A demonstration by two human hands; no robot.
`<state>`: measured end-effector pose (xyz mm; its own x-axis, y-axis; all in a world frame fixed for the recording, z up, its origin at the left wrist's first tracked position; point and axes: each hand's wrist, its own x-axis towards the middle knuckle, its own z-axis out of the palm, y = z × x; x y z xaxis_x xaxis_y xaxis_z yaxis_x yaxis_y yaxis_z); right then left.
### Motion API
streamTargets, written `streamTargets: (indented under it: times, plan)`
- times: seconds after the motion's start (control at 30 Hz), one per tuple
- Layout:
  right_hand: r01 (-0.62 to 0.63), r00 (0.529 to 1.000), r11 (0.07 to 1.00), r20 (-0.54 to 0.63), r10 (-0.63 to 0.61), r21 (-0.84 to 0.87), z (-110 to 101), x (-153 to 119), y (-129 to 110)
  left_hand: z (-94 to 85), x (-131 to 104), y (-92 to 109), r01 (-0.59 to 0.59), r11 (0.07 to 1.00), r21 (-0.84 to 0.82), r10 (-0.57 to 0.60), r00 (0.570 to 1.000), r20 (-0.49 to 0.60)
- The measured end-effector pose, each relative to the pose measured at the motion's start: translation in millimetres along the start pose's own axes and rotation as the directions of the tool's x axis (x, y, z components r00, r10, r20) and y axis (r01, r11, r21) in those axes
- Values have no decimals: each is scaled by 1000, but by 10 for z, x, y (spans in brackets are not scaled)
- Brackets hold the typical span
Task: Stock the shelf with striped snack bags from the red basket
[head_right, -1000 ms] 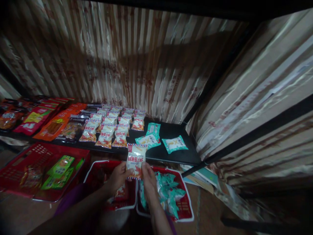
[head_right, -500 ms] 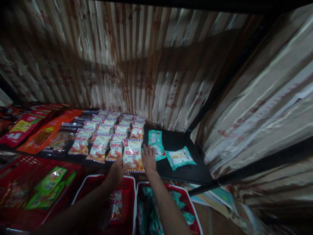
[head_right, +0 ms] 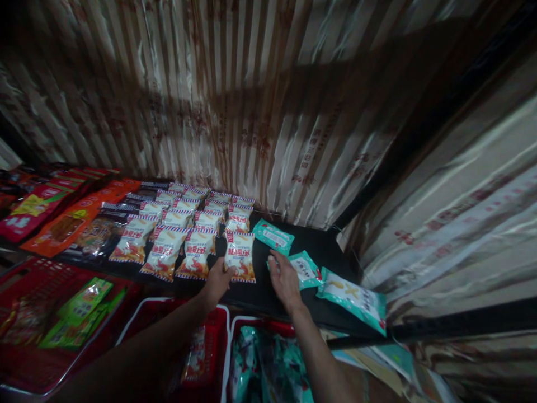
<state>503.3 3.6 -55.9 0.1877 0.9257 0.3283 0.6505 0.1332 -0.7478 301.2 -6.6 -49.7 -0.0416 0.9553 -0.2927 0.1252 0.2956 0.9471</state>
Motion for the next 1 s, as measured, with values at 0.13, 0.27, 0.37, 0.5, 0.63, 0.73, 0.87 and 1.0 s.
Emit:
streamTargets:
  times: [0.13, 0.27, 0.37, 0.5, 0.63, 0.73, 0.87, 1.0]
  plan:
    - [-70, 998, 991, 8, 70, 118, 350, 90, -150, -40, 100, 84, -59, 997, 54, 61, 997, -39]
    - [-102, 995, 972, 4, 104, 212, 667, 87, -263, -56, 179, 175, -109, 988, 107, 115, 991, -61]
    - [-121, 991, 965, -33, 132, 234, 818, 53, -329, -50, 221, 207, -143, 977, 158, 159, 983, -92]
    - [-147, 980, 963, -95, 172, 224, 927, 75, -400, -22, 236, 199, -160, 962, 221, 191, 973, -129]
    - [-179, 969, 965, -135, 206, 194, 965, 135, -434, 39, 180, 165, -196, 932, 305, 242, 962, -124]
    - [-196, 965, 965, -142, 221, 172, 976, 145, -415, 92, 102, 154, -182, 905, 385, 249, 959, -133]
    - [-209, 961, 966, -150, 232, 155, 987, 131, -367, 130, 18, 156, -158, 879, 450, 258, 951, -169]
    - [-188, 967, 970, -142, 210, 157, 1004, 137, -354, 143, 9, 143, -184, 868, 461, 263, 958, -112]
